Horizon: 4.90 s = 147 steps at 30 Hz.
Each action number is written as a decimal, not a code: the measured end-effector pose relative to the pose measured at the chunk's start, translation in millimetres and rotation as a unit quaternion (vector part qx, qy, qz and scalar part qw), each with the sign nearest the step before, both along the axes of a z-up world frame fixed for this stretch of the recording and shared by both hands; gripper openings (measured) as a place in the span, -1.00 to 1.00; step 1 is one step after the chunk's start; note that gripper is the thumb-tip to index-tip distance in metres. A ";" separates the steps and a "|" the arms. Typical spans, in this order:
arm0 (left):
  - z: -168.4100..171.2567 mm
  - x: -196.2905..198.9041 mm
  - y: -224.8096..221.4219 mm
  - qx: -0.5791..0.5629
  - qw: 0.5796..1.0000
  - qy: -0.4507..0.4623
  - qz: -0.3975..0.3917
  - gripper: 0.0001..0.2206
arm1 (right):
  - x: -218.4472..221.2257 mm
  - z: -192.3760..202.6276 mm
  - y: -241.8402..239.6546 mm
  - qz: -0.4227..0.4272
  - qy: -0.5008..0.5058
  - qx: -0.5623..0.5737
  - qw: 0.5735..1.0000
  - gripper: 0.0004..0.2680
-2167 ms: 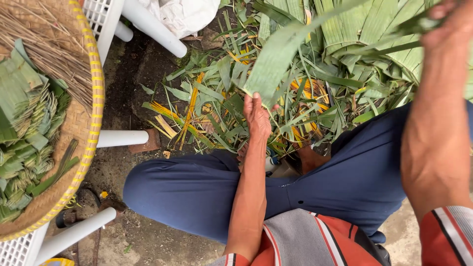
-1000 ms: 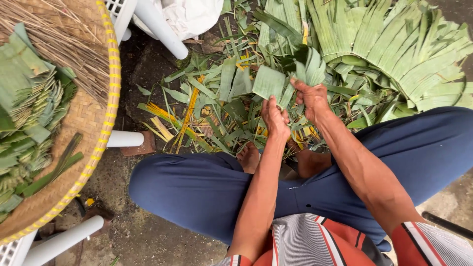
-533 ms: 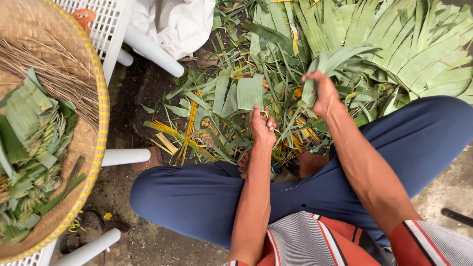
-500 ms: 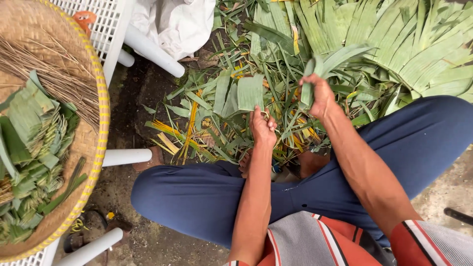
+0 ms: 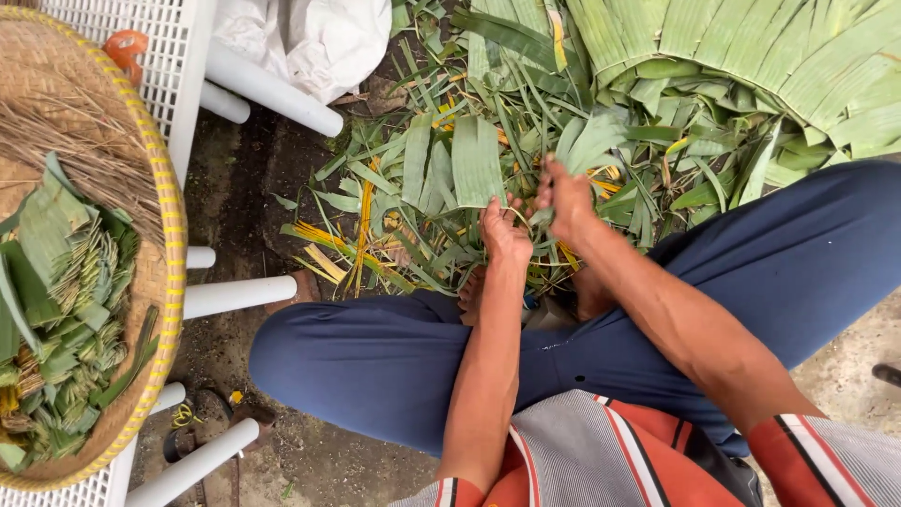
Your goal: The person is tearing large banana leaves into smaller, uniform strips by hand and stacking them in a basket.
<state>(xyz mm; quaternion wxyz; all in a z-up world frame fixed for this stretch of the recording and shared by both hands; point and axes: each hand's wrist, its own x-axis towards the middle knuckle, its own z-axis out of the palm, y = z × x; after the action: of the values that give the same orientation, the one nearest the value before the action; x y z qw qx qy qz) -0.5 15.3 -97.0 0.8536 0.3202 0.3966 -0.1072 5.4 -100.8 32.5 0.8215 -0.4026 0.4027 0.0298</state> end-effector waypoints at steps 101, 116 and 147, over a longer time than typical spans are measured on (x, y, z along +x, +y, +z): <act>125.1 -20.3 -4.3 0.021 0.992 -0.079 -0.098 -0.78 | 14.0 56.5 -115.6 -0.099 -0.067 -0.112 0.986 -0.88; 144.9 -21.3 -13.3 0.049 0.957 -0.249 -0.144 -0.86 | -16.6 77.9 -36.6 0.059 -0.145 0.064 0.986 -0.86; 92.0 -15.0 -13.6 0.001 0.972 -0.204 -0.120 -0.84 | -5.2 29.7 -19.4 0.065 -0.108 -0.099 0.987 -0.89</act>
<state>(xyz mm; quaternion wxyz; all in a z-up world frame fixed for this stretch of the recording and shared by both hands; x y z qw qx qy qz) -15.5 1.7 -4.9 0.8973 0.3812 0.1726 -0.1403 0.2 -120.2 62.3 0.8125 -0.5082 0.2855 -0.0006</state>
